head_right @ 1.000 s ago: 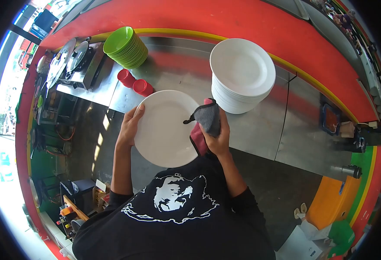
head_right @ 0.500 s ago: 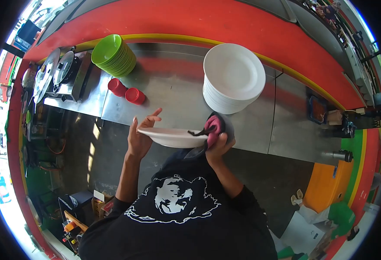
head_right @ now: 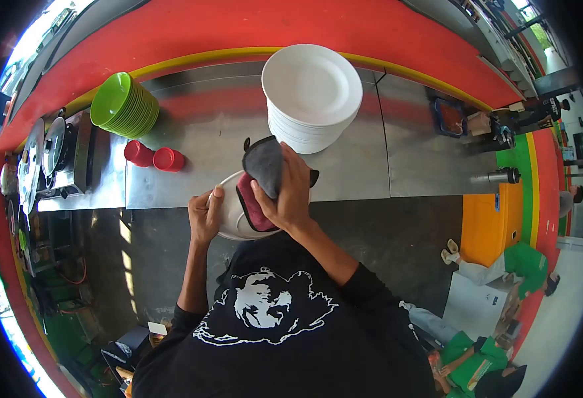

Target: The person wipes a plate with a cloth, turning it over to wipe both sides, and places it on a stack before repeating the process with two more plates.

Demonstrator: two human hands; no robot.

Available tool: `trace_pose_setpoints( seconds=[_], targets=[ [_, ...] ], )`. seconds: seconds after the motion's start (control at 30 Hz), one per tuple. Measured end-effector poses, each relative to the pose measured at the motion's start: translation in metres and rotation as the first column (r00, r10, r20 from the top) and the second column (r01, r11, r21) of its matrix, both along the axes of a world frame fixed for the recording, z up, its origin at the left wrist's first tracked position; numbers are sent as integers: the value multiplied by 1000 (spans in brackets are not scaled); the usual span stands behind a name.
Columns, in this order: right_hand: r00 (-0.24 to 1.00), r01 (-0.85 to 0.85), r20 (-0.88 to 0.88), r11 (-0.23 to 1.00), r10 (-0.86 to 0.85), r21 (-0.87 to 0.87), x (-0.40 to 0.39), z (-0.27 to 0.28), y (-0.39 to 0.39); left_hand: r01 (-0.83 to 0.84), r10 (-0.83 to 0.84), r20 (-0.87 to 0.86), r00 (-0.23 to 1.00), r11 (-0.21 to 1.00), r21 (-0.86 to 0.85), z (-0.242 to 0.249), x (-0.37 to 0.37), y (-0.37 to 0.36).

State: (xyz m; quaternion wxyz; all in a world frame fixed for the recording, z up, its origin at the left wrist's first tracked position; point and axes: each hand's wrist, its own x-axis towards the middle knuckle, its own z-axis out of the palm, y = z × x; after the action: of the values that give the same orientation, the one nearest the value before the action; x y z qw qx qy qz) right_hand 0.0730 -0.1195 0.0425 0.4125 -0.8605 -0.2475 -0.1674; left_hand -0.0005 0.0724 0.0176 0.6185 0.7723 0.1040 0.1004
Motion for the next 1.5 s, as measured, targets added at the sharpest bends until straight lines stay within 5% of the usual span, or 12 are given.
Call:
trace_pose_setpoints(
  seconds=[0.17,0.3,0.37,0.53,0.67,0.8,0.93,1.07,1.2,1.3,1.43,1.5],
  targets=[
    [979,-189,46,969,199,-159,-10,11,9,-88,82,-53,995,991,-106,-1,-1,-4],
    [948,-302,17,916,317,-265,-22,8,23,-107,131,181,975,984,-140,-26,-2,-13],
    [930,-348,20,899,366,-267,-20,9,23,-108,131,100,986,973,-203,-26,-8,-13],
    [961,-275,-39,961,273,-35,8,-12,2,-309,266,-164,950,873,-377,-15,-14,-4],
    [902,-228,-326,953,284,200,-16,-50,-11,-409,402,-116,908,795,-448,-15,-19,4],
    [879,-208,-372,941,300,266,-50,-83,-14,-507,537,-102,837,694,-511,-10,-21,1],
    [887,-185,-346,922,306,341,-46,-91,-8,-525,553,-114,825,678,-514,-14,-28,-1],
    [830,-106,-463,903,311,416,-13,-79,4,-418,393,-144,908,826,-379,-20,-35,2],
    [920,-389,-46,921,389,20,-2,-23,26,-331,289,-198,936,916,-228,-12,-31,-13],
    [833,-539,23,820,553,-193,-23,3,36,-360,392,90,916,900,-247,-12,-20,-26],
    [854,-517,23,853,519,-65,-6,4,33,-197,194,-32,980,967,-159,-22,-38,-2],
    [896,-442,64,896,439,42,11,-8,28,-294,279,-96,956,925,-242,-15,-38,-2]
  ],
)
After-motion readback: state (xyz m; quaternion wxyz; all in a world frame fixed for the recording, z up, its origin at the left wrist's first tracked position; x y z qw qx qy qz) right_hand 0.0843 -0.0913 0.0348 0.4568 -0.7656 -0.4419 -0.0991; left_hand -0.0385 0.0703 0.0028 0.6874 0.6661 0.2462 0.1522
